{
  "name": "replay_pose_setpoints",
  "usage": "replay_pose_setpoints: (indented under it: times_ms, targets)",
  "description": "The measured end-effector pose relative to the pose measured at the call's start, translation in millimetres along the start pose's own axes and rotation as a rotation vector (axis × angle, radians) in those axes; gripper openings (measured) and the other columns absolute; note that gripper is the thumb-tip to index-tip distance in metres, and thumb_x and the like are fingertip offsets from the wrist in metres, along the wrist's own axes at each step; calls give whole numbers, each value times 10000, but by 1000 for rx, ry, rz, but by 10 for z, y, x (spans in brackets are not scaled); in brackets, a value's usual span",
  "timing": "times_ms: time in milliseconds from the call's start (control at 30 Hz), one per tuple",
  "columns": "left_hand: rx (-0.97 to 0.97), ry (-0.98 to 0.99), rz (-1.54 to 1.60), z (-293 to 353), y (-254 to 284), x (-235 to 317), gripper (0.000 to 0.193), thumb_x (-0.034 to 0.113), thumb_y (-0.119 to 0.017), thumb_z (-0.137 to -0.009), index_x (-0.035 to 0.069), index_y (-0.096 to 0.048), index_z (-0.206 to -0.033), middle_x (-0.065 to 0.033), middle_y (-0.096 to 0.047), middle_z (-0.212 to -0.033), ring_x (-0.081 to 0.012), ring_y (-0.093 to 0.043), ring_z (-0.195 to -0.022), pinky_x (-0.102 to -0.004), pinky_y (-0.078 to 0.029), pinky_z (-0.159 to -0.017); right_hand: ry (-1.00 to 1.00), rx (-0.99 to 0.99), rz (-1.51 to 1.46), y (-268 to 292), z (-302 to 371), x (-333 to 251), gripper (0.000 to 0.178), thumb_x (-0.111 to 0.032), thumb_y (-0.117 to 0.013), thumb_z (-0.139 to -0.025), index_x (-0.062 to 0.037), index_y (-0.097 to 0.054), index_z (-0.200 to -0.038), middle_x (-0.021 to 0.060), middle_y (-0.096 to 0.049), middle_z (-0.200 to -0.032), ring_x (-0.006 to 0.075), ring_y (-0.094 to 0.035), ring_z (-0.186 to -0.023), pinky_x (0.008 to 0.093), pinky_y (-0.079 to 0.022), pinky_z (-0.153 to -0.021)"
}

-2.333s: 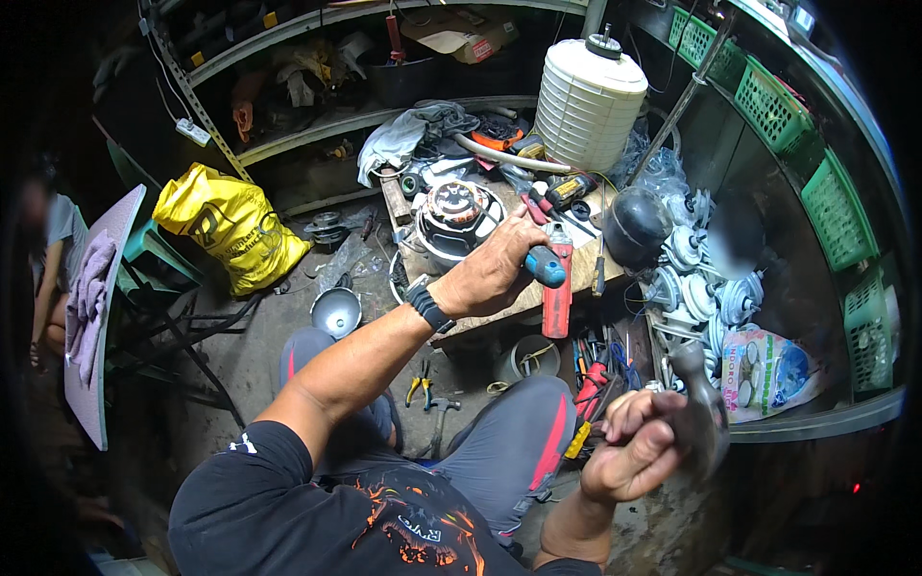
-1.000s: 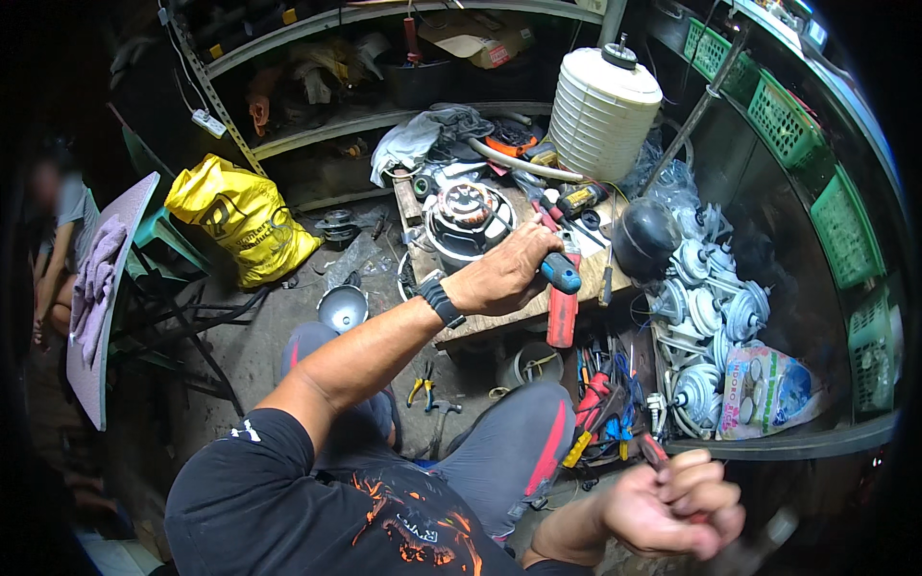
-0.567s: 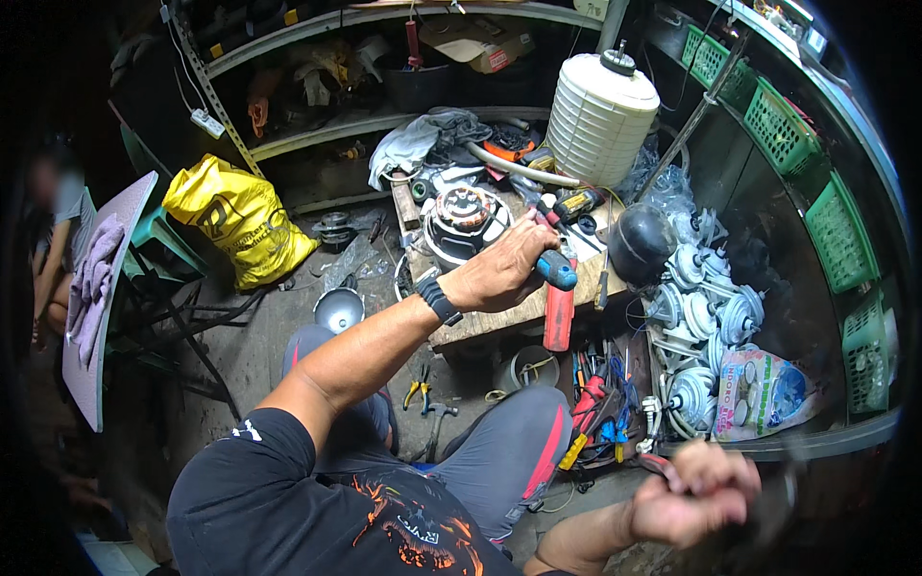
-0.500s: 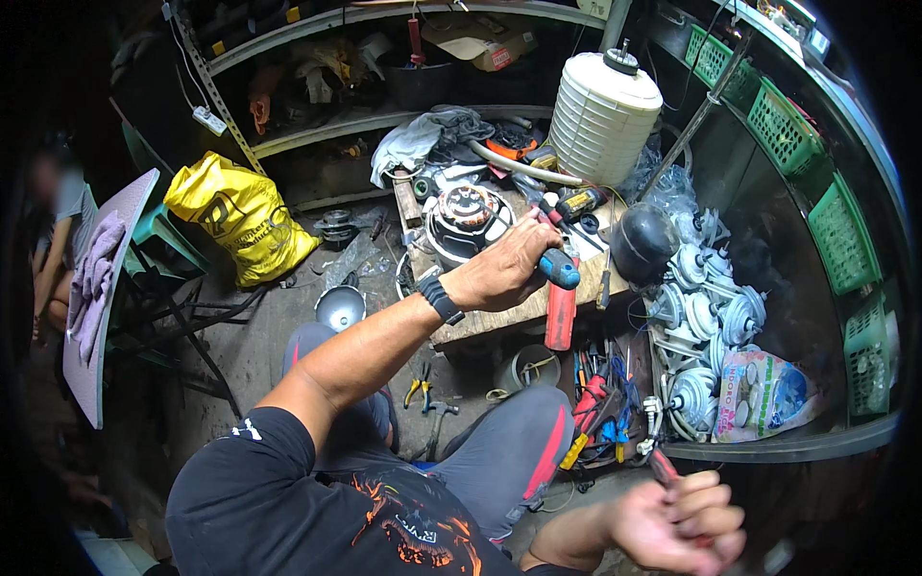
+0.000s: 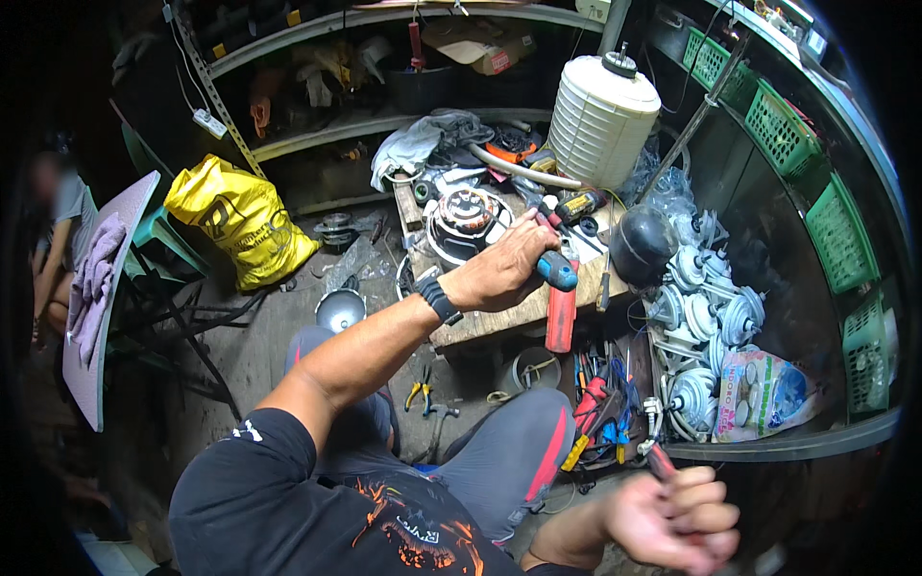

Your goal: The person disassembles an electric motor by hand using pliers, a screwdriver, and a hammer, removing the outer casing and internal components on a wooden workbench.

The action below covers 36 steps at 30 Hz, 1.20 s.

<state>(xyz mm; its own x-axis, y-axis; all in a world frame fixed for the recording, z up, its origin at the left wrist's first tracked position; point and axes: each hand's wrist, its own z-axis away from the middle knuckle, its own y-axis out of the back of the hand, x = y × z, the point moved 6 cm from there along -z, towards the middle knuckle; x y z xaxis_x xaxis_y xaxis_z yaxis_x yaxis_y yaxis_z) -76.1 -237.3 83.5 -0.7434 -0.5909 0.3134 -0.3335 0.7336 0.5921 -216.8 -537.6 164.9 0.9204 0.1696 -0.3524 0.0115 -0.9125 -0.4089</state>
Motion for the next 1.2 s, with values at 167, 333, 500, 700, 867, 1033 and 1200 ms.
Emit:
replay_pose_setpoints:
  times_ms: [167, 333, 500, 700, 867, 1033, 1200]
  targets:
    - [44, -23, -28, 73, -67, -138, 481, -25, -667, -853, 38, -494, -1297, -208, -562, -1242, -437, -524, -1252, -603, -285, -1230, -626, -180, 27, 64, 636, 741, 308, -384, -447, -1146, -96, -513, -1060, 2, -437, -773, 94, -393, -583, 245, -357, -520]
    - [-90, 78, -8, 98, -88, -110, 506, 24, -698, -858, 54, -485, -1316, -208, -547, -1236, -454, -525, -1280, -616, -254, -1257, -613, -129, 51, -48, 345, 798, 323, -388, -430, -1153, -100, -498, -1022, -27, -385, -714, 65, -327, -520, 229, -301, -463]
    - [-90, 52, 9, 163, -111, -97, 461, 39, -661, -893, 55, -494, -1323, -201, -565, -1262, -424, -515, -1341, -637, -206, -1268, -989, -120, 142, 304, 890, 1153, 357, -442, -458, -1137, -109, -500, -1014, -29, -388, -715, 62, -353, -513, 233, -329, -446]
    - [35, 9, -30, 173, 12, -2, 323, -6, -587, -883, 45, -522, -1196, -161, -547, -1055, -386, -586, -1153, -622, -245, -1255, -1004, -57, 128, 148, 901, 1117, 385, -460, -445, -1137, -117, -502, -971, -34, -388, -699, 60, -334, -516, 236, -310, -446]
    - [-27, 20, -25, 123, -21, -80, 412, 5, -635, -875, 32, -499, -1263, -192, -545, -1175, -425, -545, -1230, -624, -241, -1254, -69, -18, 165, -179, 114, 145, 564, -579, -317, -1127, -87, -490, -910, -28, -341, -683, 91, -300, -538, 242, -260, -486]
    - [99, -26, -55, 387, -394, -122, 230, 22, -531, -924, 47, -549, -1151, -148, -556, -1033, -393, -591, -1083, -620, -254, -1244, -434, -564, 603, -331, 959, 1241, 399, -422, -405, -1144, -96, -551, -966, 8, -501, -739, 130, -449, -599, 290, -375, -529]
    - [18, -17, -62, 261, -269, -8, 472, 43, -643, -871, -14, -491, -1314, -240, -552, -1173, -480, -532, -1194, -596, -359, -1163, -748, -153, 87, -187, 508, 942, 410, -425, -427, -1146, -56, -483, -977, -13, -380, -720, 68, -330, -540, 231, -300, -482]
